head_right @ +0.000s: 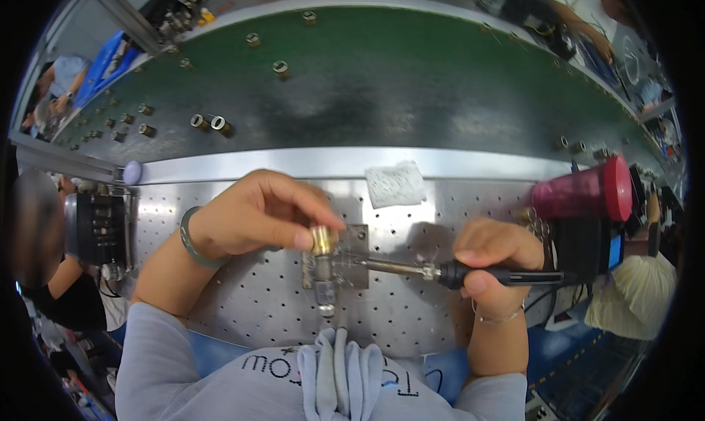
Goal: The person uses a soldering iron to apply solder to small cylindrical metal components held in a fixture. They repeatedly pick up components from a conveyor belt, solder them, and place them back on the belt.
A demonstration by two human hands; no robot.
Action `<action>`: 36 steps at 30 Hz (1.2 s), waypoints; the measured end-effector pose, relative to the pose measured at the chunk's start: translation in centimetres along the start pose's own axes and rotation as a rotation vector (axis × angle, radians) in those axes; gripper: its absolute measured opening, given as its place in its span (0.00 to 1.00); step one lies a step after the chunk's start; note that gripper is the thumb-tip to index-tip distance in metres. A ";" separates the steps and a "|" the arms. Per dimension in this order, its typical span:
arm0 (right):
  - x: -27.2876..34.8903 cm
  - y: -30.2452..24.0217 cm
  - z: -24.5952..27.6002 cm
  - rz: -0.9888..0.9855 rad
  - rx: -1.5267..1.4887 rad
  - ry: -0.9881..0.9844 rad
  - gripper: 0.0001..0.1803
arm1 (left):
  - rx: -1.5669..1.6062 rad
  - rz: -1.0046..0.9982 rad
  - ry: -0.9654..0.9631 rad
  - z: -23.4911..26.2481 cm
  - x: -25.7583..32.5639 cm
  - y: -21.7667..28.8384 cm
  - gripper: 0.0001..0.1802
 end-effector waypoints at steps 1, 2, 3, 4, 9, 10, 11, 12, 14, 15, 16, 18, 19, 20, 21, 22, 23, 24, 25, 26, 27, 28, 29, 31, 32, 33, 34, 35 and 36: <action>0.2 0.0 0.2 0.003 0.012 0.008 0.11 | -0.015 -0.034 0.046 0.8 -0.1 0.8 0.17; 0.3 -0.1 0.3 -0.005 0.013 0.020 0.11 | -0.108 -0.104 0.192 3.0 0.4 3.0 0.14; 0.4 -0.1 0.3 -0.013 0.016 0.033 0.12 | -0.273 -0.217 0.351 5.9 0.8 5.2 0.13; 0.4 -0.2 0.2 -0.027 0.018 0.055 0.13 | -0.461 -0.328 0.544 8.5 2.2 7.9 0.13; 0.7 0.1 -0.3 -0.047 0.003 0.040 0.13 | -1.518 -0.315 1.305 21.4 10.0 13.8 0.14; 0.8 0.1 -0.2 -0.055 0.005 0.041 0.13 | -1.578 -0.207 1.327 23.0 10.4 13.5 0.14; 0.8 0.2 -0.1 -0.066 0.009 0.043 0.13 | -1.633 -0.094 1.345 24.3 10.6 13.2 0.14; 0.8 0.3 -0.2 -0.070 -0.008 0.033 0.13 | -1.678 -0.131 1.329 24.7 11.0 13.2 0.14; 0.8 0.3 0.0 -0.068 0.005 0.031 0.13 | -1.753 -0.200 1.279 23.6 10.8 12.6 0.15; 0.8 0.3 0.0 -0.067 0.007 0.028 0.13 | -1.713 -0.312 1.265 22.8 11.3 12.6 0.14; 0.9 0.3 0.3 -0.068 0.007 0.043 0.13 | -1.654 -0.424 1.233 19.9 10.5 12.9 0.13; 1.1 0.3 0.4 -0.072 -0.006 0.067 0.13 | -1.618 -0.553 1.123 14.9 9.5 12.5 0.10; 1.2 0.2 0.5 -0.071 0.000 0.073 0.13 | -1.637 -0.583 1.044 12.9 8.7 11.7 0.08; 1.1 0.2 0.4 -0.067 -0.004 0.073 0.13 | -1.680 -0.585 1.008 11.5 8.2 11.0 0.08; 1.1 0.2 0.4 -0.063 -0.006 0.074 0.13 | -1.725 -0.591 0.996 10.7 7.9 10.0 0.08; 1.0 0.1 0.2 -0.064 -0.013 0.066 0.13 | -1.755 -0.571 0.999 10.5 7.7 9.4 0.08; 0.9 0.1 0.1 -0.068 -0.020 0.061 0.13 | -1.785 -0.551 1.001 10.5 7.6 8.9 0.08; 0.9 0.1 -0.1 -0.072 -0.028 0.058 0.13 | -1.797 -0.524 1.012 10.7 7.7 8.6 0.07; 0.8 0.1 -0.1 -0.077 -0.028 0.060 0.12 | -1.804 -0.501 1.015 10.7 7.4 8.5 0.07; 0.8 0.0 -0.2 -0.069 -0.031 0.054 0.12 | -1.812 -0.477 1.019 10.6 7.2 8.5 0.07; 0.7 -0.1 -0.4 -0.062 -0.035 0.048 0.12 | -1.742 -0.504 0.984 10.0 7.3 8.3 0.06; 0.7 -0.2 -0.2 -0.053 -0.018 0.057 0.12 | -1.658 -0.544 0.929 8.0 6.5 8.5 0.06; 0.7 -0.1 -0.1 -0.053 -0.014 0.060 0.12 | -1.575 -0.565 0.879 6.1 6.0 8.5 0.05; 0.7 0.0 0.2 -0.063 -0.001 0.060 0.11 | -1.152 -0.440 0.553 3.5 3.8 6.7 0.06; 0.7 0.0 0.1 -0.065 -0.014 0.062 0.12 | -0.891 -0.408 0.360 2.2 3.0 5.6 0.06; 0.7 -0.1 0.1 -0.061 -0.017 0.065 0.12 | -0.641 -0.289 0.208 1.1 2.2 4.2 0.05; 0.6 -0.1 0.0 -0.056 -0.023 0.068 0.12 | -0.498 -0.231 0.121 0.3 1.6 3.2 0.04; 0.6 -0.2 0.1 -0.051 -0.029 0.072 0.12 | -0.354 -0.172 0.034 -0.5 1.2 2.3 0.04; 0.7 -0.2 0.1 -0.055 -0.033 0.068 0.11 | -0.273 -0.116 0.010 -0.7 1.0 1.7 0.05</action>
Point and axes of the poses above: each hand's wrist, its own x-axis away from the middle knuckle, its own z-axis out of the back of the hand, y = z × x, the point moved 8 cm from there along -x, towards the middle knuckle, and after that the axes turned 1 degree about -x, right-handed, at the moved point
